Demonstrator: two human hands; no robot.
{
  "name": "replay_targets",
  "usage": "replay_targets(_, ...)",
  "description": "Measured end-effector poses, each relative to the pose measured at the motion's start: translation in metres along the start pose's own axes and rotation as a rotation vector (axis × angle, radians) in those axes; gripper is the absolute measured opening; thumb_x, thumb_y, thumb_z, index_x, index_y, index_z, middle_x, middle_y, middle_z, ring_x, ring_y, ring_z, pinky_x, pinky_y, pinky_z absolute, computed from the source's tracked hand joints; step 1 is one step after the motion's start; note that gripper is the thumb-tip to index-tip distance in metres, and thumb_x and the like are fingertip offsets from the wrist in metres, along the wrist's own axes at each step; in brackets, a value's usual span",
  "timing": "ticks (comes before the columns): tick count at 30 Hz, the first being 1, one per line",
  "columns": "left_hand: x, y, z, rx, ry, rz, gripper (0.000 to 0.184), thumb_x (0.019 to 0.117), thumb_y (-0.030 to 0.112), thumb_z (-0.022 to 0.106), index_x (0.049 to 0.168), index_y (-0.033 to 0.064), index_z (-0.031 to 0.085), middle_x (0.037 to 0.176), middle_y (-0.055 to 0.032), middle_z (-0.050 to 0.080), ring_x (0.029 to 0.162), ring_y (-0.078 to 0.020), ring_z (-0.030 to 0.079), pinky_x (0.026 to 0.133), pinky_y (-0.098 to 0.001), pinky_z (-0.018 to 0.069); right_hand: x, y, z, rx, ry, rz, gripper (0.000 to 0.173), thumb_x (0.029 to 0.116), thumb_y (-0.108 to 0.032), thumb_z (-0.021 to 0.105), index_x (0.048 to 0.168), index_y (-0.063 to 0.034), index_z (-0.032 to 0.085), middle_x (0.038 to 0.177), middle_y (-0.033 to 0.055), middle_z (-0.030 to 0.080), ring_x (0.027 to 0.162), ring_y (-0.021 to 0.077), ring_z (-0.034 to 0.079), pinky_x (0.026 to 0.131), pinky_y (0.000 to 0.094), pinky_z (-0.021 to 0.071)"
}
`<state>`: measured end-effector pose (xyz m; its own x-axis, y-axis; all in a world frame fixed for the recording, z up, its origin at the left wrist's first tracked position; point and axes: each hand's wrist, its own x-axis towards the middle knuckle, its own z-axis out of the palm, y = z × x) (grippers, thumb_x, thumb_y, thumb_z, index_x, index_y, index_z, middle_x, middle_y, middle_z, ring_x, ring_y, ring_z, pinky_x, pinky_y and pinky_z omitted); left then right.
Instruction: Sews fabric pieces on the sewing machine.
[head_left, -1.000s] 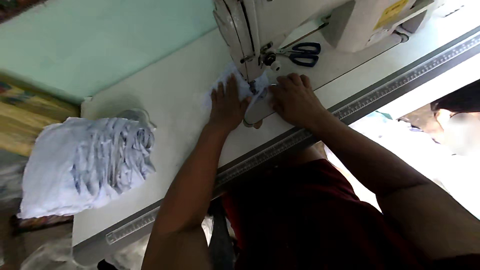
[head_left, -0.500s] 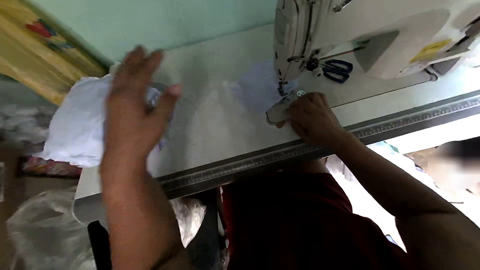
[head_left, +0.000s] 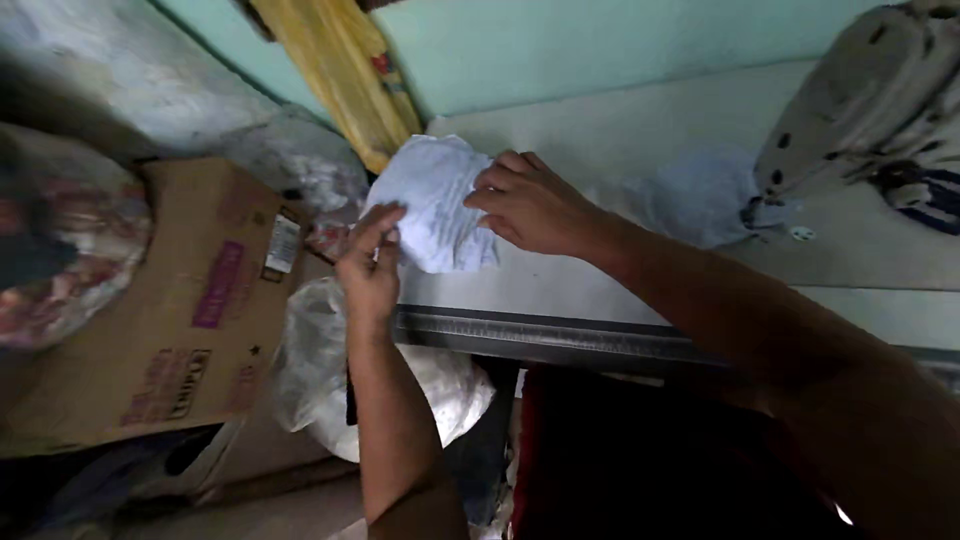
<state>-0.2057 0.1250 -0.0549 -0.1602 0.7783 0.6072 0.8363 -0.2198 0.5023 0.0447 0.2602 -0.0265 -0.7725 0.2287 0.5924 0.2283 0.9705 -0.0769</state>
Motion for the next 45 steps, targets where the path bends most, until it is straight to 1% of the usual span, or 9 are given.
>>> replay_targets(7,-0.008,-0.006,0.000,-0.203,-0.006,-0.007,0.043,0.0929,-0.002,0.050,0.132,0.0058,0.066,0.147,-0.0083,0.058,0.140,-0.0228,0.051,0.113,-0.0428,0.0474,0.063,-0.011,0.032,0.139,-0.025,-0.192,0.029,0.0899,-0.005,0.068,0.115,-0.0156,0.077,0.111,0.0121,0.069,0.113,0.0349,0.060,0.098,0.0520,0.0466)
replay_targets(10,-0.008,-0.012,0.003,-0.265,-0.009,0.002,0.038,0.0915,0.001,0.055,0.128,0.0032,0.067,0.146,-0.0121,0.058,0.141,-0.0251,0.049,0.114,-0.0432,0.0449,0.070,-0.012,0.036,0.129,-0.052,-0.235,0.019,0.0922,-0.004,0.066,0.106,-0.0106,0.076,0.106,0.0137,0.068,0.108,0.0355,0.061,0.091,0.0513,0.0474)
replay_targets(22,-0.004,-0.004,0.003,-0.292,-0.007,-0.042,0.023,0.0953,0.009,0.061,0.114,0.0011,0.072,0.143,-0.0135,0.061,0.143,-0.0254,0.048,0.118,-0.0435,0.0408,0.087,-0.010,0.034,0.417,-0.188,0.082,0.012,0.0933,-0.012,0.064,0.090,-0.0039,0.073,0.103,0.0145,0.064,0.113,0.0362,0.055,0.093,0.0591,0.0434)
replay_targets(28,0.009,0.002,0.012,-0.230,0.083,-0.070,0.020,0.1005,0.012,0.056,0.104,-0.0006,0.071,0.131,-0.0138,0.067,0.129,-0.0201,0.060,0.110,-0.0397,0.0481,0.086,-0.016,0.029,0.391,-0.214,0.153,0.016,0.0981,-0.015,0.061,0.097,-0.0029,0.071,0.108,0.0147,0.063,0.117,0.0355,0.054,0.097,0.0569,0.0433)
replay_targets(32,0.003,0.013,0.004,-0.287,-0.016,-0.090,0.035,0.0958,0.019,0.065,0.127,0.0030,0.064,0.139,-0.0106,0.061,0.131,-0.0166,0.056,0.108,-0.0377,0.0479,0.085,-0.018,0.029,0.411,-0.186,0.177,0.019,0.0997,-0.014,0.060,0.103,0.0003,0.072,0.113,0.0181,0.063,0.120,0.0388,0.054,0.098,0.0593,0.0441)
replay_targets(35,0.003,0.013,0.005,-0.182,-0.007,-0.095,0.033,0.0955,0.013,0.067,0.127,0.0032,0.065,0.138,-0.0109,0.063,0.127,-0.0178,0.059,0.107,-0.0400,0.0485,0.087,-0.019,0.025,0.434,-0.208,0.215,0.022,0.1025,-0.017,0.057,0.105,-0.0002,0.071,0.113,0.0176,0.062,0.120,0.0376,0.053,0.100,0.0577,0.0433)
replay_targets(38,0.010,0.008,0.009,-0.088,0.080,-0.053,0.023,0.0991,0.011,0.059,0.116,0.0020,0.070,0.127,-0.0105,0.069,0.123,-0.0185,0.062,0.108,-0.0420,0.0469,0.083,-0.019,0.030,0.423,-0.119,0.171,0.015,0.0932,-0.013,0.067,0.103,-0.0022,0.071,0.112,0.0171,0.063,0.118,0.0374,0.054,0.098,0.0575,0.0445)
replay_targets(41,0.014,0.011,0.009,-0.072,0.102,-0.102,0.025,0.1041,0.015,0.052,0.115,0.0029,0.071,0.124,-0.0087,0.071,0.118,-0.0171,0.063,0.106,-0.0421,0.0466,0.075,-0.018,0.036,0.332,-0.081,0.087,0.053,0.0746,-0.006,0.078,0.126,-0.0079,0.065,0.131,0.0167,0.062,0.133,0.0392,0.048,0.105,0.0622,0.0382)
replay_targets(45,0.012,0.020,0.006,-0.053,0.094,-0.125,0.026,0.1068,0.019,0.052,0.114,0.0025,0.070,0.113,-0.0110,0.072,0.106,-0.0190,0.066,0.098,-0.0451,0.0504,0.070,-0.020,0.044,0.260,-0.088,0.057,0.059,0.0787,-0.008,0.076,0.136,-0.0112,0.062,0.141,0.0146,0.060,0.142,0.0371,0.044,0.113,0.0637,0.0324)
